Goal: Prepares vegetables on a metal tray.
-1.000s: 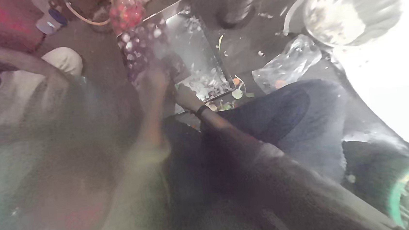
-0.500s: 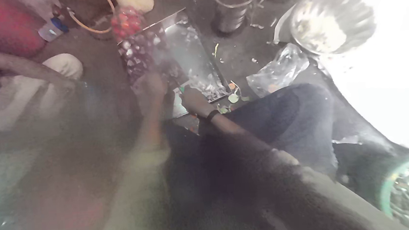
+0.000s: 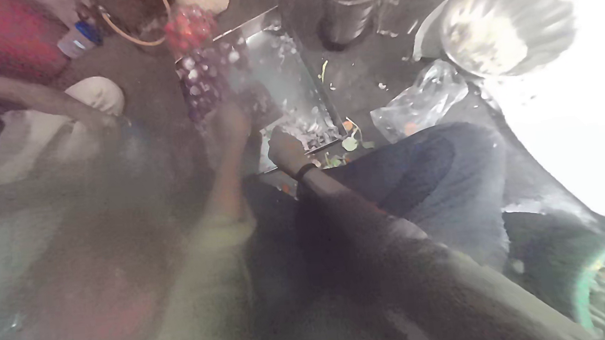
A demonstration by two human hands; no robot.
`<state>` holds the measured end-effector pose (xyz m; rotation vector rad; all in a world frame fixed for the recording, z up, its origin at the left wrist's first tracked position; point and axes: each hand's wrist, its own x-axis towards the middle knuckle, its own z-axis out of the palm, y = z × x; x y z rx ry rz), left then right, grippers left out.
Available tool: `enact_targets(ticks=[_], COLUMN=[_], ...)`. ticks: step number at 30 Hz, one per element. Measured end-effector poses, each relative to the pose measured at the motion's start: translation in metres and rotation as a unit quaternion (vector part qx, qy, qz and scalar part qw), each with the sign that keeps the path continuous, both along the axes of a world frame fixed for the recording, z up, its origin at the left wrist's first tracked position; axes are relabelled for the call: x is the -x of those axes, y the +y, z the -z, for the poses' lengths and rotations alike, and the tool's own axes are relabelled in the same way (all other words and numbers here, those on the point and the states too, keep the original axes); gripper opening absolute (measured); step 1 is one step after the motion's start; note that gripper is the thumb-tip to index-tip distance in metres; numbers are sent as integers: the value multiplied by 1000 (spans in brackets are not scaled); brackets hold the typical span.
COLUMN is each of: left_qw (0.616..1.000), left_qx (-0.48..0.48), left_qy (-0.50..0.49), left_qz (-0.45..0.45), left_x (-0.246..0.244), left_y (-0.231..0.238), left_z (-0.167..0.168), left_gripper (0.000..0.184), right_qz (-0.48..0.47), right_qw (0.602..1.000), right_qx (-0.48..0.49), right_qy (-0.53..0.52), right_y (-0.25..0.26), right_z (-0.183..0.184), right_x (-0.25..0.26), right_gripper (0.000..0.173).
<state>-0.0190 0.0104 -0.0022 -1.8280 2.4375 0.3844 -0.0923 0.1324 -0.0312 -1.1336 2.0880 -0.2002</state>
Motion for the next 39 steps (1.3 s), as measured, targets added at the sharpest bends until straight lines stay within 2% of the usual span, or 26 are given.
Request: enact_targets(ticks=[3, 6, 10, 13, 17, 20, 24, 27, 30, 32, 35, 37, 39], left_qw=[999, 999, 1000, 998, 998, 998, 998, 998, 996, 996, 997, 997, 998], left_qx=[-16, 3, 3, -18, -11, 12, 21, 15, 17, 20, 10, 0, 7], left_qy=[-9, -33, 12, 56, 69, 64, 65, 61, 80, 82, 78, 74, 59], left_qz=[-30, -13, -16, -21, -9, -4, 2, -12, -33, -20, -15, -10, -3], left_x=[4, 4, -2, -9, -9, -10, -9, -7, -9, -11, -11, -11, -12], left_y=[8, 10, 1, 0, -3, -6, -4, -1, -2, -4, -6, -3, -7], left_z=[-11, -7, -3, 0, -2, -1, 1, -3, -1, 2, -3, -4, -5], left_gripper=[40, 40, 36, 45, 34, 35, 29, 29, 36, 33, 23, 23, 27], right_qz=[-1, -10, 5, -7, -19, -1, 3, -27, -42, -38, -57, -56, -51], right_qw=[1000, 1000, 1000, 1000, 1000, 999, 998, 999, 997, 996, 997, 998, 998], right_qx=[20, 7, 23, 3, 1, 49, 52, 32, 30, 18, 27, 20, 13], right_qy=[9, 25, 11, 13, 3, -17, -32, -24, -55, -74, -37, 9, 43], right_y=[10, 14, 18, 13, 18, 26, 29, 14, -6, -19, -25, -16, -6], right_z=[-10, -11, 0, -4, -18, -26, -26, -17, -1, 11, 11, 4, 1], right_x=[1, 9, 12, 10, 8, 1, -2, 2, 3, 3, 0, -3, -3], right_gripper=[38, 42, 38, 40, 37, 35, 32, 35, 41, 43, 39, 34, 39])
